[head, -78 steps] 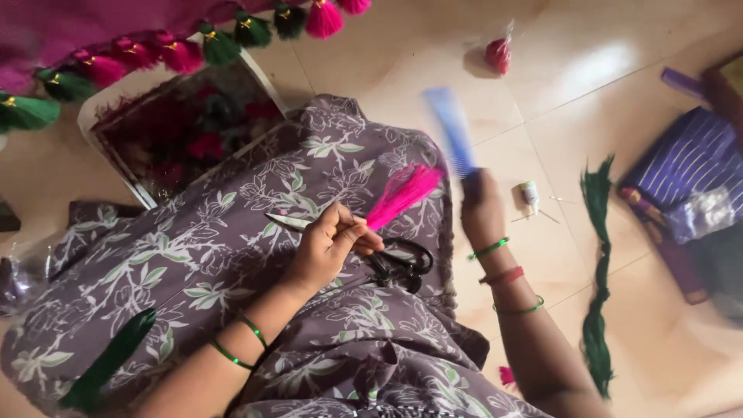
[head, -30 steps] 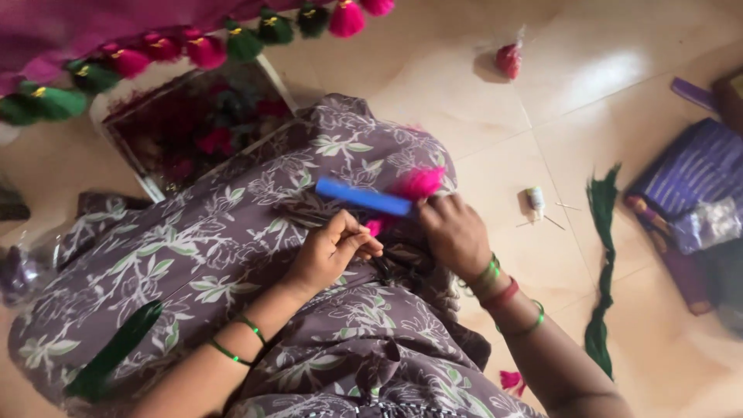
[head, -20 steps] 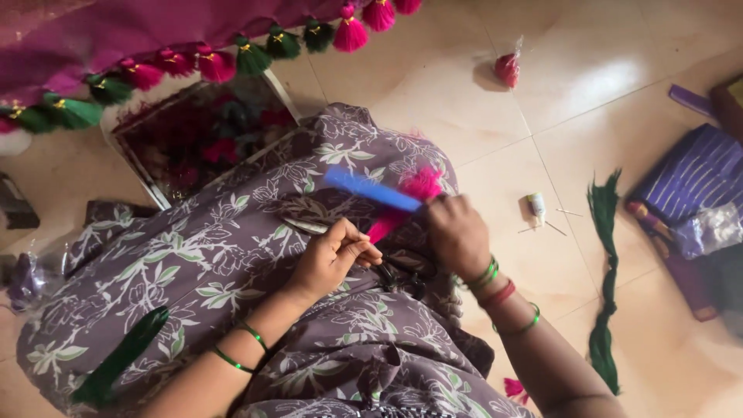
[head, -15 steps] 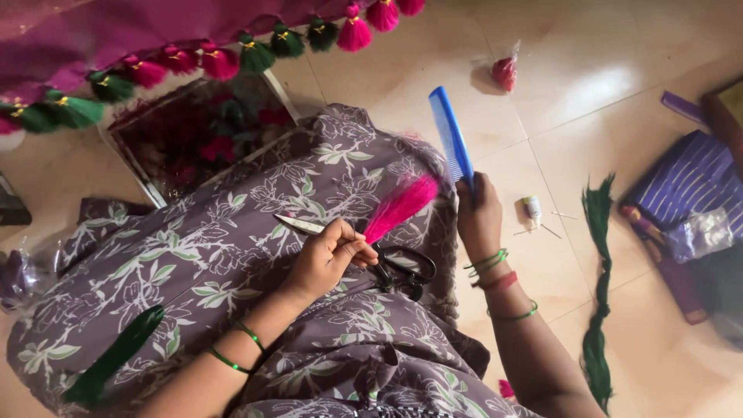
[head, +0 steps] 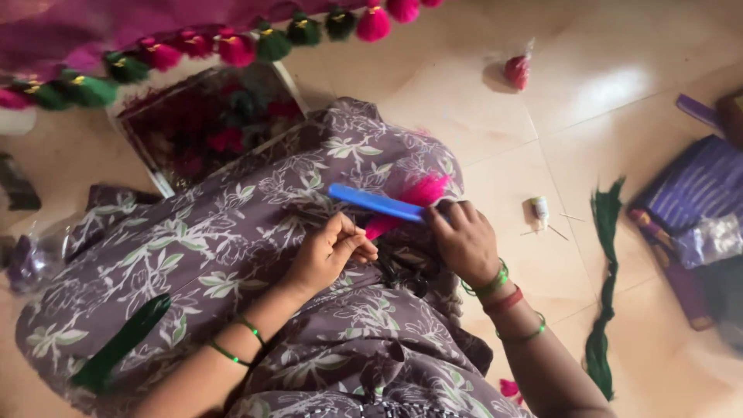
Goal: The person sits on the floor with a decorative fabric draped over a frame and works on its edge. They tie and secure pink tassels along the border, cut pink ribbon with scissors, comb out the tassel fibers, and attach the finished tassels to the fabric edge one at a time.
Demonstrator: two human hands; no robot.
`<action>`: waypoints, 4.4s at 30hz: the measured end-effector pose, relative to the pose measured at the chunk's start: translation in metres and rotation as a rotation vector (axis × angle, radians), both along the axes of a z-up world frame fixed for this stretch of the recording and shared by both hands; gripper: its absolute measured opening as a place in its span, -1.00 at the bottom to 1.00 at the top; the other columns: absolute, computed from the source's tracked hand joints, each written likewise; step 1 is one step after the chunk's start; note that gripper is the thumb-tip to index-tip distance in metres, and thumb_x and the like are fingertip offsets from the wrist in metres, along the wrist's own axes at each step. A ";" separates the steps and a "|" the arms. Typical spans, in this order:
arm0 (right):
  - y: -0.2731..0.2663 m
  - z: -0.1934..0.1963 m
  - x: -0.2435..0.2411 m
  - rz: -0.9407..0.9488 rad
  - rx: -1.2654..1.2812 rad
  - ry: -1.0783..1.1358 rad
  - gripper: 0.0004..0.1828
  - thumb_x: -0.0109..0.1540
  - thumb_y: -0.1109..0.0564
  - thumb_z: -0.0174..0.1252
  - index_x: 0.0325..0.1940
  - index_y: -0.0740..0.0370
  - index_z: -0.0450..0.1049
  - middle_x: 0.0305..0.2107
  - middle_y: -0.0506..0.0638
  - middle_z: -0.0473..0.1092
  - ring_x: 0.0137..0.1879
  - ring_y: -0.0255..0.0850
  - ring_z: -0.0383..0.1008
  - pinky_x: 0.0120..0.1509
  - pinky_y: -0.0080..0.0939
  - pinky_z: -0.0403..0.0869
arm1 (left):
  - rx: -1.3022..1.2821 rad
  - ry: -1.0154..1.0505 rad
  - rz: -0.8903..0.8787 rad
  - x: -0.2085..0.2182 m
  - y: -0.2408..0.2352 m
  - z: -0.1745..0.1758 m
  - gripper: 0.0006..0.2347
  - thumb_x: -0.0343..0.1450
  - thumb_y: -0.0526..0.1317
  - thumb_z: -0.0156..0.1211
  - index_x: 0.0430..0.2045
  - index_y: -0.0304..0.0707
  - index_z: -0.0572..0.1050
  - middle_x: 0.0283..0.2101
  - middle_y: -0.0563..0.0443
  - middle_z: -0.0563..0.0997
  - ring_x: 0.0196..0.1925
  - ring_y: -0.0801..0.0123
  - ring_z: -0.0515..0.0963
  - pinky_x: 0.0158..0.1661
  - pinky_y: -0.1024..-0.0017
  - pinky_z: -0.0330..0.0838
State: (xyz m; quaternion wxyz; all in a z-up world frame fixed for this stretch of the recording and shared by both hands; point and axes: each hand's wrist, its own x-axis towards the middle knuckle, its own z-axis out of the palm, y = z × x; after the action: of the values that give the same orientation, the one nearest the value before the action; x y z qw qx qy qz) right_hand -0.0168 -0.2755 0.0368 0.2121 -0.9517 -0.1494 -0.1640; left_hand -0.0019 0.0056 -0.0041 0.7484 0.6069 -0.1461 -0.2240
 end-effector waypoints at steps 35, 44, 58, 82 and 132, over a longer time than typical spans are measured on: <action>0.214 0.212 0.067 0.598 0.689 0.024 -0.88 0.35 0.38 0.05 -0.06 0.32 0.44 -0.12 0.16 0.54 -0.01 -0.04 0.65 -0.14 -0.24 0.60 | 0.556 -0.777 0.270 0.024 0.130 0.179 -0.92 0.51 -0.24 0.29 -0.30 -0.23 0.55 -0.33 -0.08 0.61 -0.18 0.07 0.56 0.00 0.12 0.38; 0.181 0.249 0.085 0.540 1.207 -0.172 -0.90 0.69 0.23 -0.17 0.15 0.29 0.23 -0.35 0.22 0.46 -0.42 -0.08 0.53 -0.30 -0.15 0.53 | 0.573 -0.901 0.261 0.047 0.172 0.131 -0.93 0.47 -0.26 0.26 -0.27 -0.23 0.55 -0.21 -0.10 0.64 -0.08 0.11 0.55 0.00 0.17 0.42; 0.245 0.122 0.120 0.397 0.379 0.223 -0.86 0.25 0.35 0.16 -0.28 0.23 0.62 -0.50 -0.04 0.57 -0.45 -0.34 0.52 -0.37 -0.33 0.46 | -0.367 -0.036 0.571 0.045 0.197 0.247 -0.79 0.46 -0.19 0.26 -0.22 -0.42 0.64 -0.21 -0.02 0.75 -0.12 0.39 0.71 0.00 0.37 0.55; 0.285 0.136 0.090 0.604 1.030 0.306 -0.81 0.35 0.50 -0.01 -0.09 0.37 0.47 -0.42 0.05 0.47 -0.40 -0.26 0.48 -0.40 -0.28 0.44 | -0.023 -0.254 0.610 0.007 0.207 0.260 -0.91 0.42 -0.31 0.35 -0.36 -0.38 0.60 -0.37 0.08 0.67 -0.34 0.64 0.55 -0.32 0.60 0.45; 0.285 0.180 0.102 0.888 0.433 -0.198 -0.68 0.22 0.47 0.02 0.03 0.33 0.47 -0.05 0.16 0.48 0.08 -0.02 0.56 0.18 -0.05 0.52 | -0.499 -0.082 0.586 0.033 0.160 0.251 -0.79 0.55 -0.25 0.17 -0.09 -0.49 0.59 -0.16 -0.03 0.69 -0.17 0.49 0.63 -0.14 0.44 0.56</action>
State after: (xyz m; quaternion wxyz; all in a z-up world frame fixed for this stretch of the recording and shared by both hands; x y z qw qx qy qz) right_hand 0.0855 0.0093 0.2172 0.4387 -0.7105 -0.5219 -0.1745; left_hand 0.0315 0.1660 0.2464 0.8990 0.4304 -0.0464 0.0661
